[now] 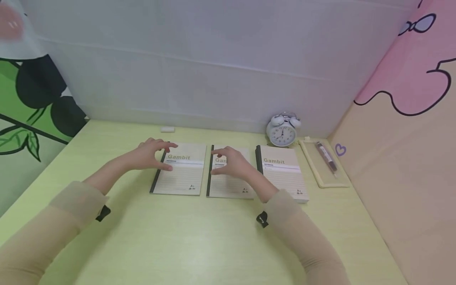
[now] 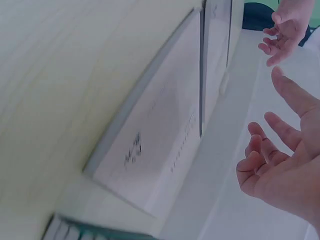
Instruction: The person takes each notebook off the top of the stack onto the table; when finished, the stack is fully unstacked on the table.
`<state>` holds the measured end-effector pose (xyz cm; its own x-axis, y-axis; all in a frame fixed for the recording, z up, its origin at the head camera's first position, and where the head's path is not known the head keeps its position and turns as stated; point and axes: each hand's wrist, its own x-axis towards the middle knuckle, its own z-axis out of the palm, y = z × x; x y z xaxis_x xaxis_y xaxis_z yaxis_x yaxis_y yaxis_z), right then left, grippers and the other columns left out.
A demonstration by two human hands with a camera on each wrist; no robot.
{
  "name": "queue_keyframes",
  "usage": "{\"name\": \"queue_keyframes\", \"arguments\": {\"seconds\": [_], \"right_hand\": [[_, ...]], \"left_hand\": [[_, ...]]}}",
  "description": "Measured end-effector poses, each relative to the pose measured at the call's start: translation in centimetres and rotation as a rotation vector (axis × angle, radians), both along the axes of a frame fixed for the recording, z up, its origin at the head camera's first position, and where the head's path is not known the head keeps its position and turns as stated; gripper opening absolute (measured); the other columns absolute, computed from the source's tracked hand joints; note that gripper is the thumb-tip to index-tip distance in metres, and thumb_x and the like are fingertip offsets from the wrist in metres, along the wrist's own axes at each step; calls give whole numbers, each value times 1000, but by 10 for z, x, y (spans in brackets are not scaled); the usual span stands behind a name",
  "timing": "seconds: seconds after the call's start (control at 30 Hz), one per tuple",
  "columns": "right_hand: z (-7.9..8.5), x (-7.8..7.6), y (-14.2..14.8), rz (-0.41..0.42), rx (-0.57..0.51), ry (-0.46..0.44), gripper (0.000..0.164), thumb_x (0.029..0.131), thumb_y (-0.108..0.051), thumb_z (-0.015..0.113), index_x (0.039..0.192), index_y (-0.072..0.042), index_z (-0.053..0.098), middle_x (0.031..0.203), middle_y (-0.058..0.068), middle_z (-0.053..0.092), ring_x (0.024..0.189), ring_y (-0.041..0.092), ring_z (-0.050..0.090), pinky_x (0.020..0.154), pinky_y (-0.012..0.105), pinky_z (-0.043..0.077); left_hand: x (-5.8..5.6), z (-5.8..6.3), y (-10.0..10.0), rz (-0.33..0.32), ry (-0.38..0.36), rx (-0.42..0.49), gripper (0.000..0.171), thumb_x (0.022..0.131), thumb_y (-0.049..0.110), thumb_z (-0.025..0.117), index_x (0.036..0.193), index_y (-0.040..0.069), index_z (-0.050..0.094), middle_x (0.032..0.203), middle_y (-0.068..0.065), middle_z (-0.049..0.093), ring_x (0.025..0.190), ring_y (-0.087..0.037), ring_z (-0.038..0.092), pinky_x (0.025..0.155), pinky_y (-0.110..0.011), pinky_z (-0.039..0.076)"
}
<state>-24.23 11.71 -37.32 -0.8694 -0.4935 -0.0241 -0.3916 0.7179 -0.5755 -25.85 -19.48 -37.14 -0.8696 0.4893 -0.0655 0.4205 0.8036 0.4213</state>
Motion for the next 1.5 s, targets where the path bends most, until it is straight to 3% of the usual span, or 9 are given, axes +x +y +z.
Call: {"name": "queue_keyframes", "arguments": {"seconds": [0.23, 0.6, 0.8, 1.0, 1.23, 1.5], "right_hand": [[15, 10, 44, -24, -1, 87, 65, 78, -33, 77, 136, -19, 51, 122, 4, 57, 89, 27, 49, 68, 31, 40], [24, 18, 130, -96, -27, 196, 63, 77, -32, 78, 133, -15, 54, 122, 5, 59, 91, 23, 49, 66, 31, 42], [20, 21, 174, -172, 13, 207, 63, 79, -33, 76, 134, -13, 52, 122, 9, 57, 96, 23, 49, 70, 33, 42], [11, 23, 206, -205, 7, 117, 67, 82, -33, 73, 138, -7, 46, 132, 16, 50, 108, 32, 48, 76, 34, 44], [-6, 21, 230, -213, 21, 56, 71, 83, -32, 72, 141, -4, 42, 140, 19, 43, 114, 36, 47, 84, 46, 47], [-26, 14, 244, -191, -35, -57, 76, 84, -27, 72, 145, -2, 33, 145, 27, 31, 122, 46, 39, 94, 58, 41]], "left_hand": [[14, 16, 27, -23, 1, 88, 84, 70, 49, 79, 141, 20, 44, 120, -4, 55, 112, -28, 37, 98, -53, 23], [30, 16, 85, -69, -4, 244, 93, 68, 55, 78, 145, 24, 36, 131, 3, 52, 124, -24, 36, 104, -53, 27], [33, 6, 125, -68, -49, 341, 98, 68, 54, 79, 148, 25, 30, 141, 3, 45, 134, -24, 31, 109, -54, 24], [31, -13, 162, -90, -101, 380, 101, 68, 55, 78, 149, 29, 24, 148, 5, 36, 138, -22, 27, 109, -50, 28], [29, -35, 200, -137, -136, 380, 108, 69, 53, 78, 152, 23, 17, 154, 2, 27, 140, -23, 26, 112, -45, 26], [22, -49, 227, -116, -266, 408, 109, 71, 49, 79, 152, 28, 9, 157, 5, 17, 143, -21, 20, 113, -43, 23]]}}
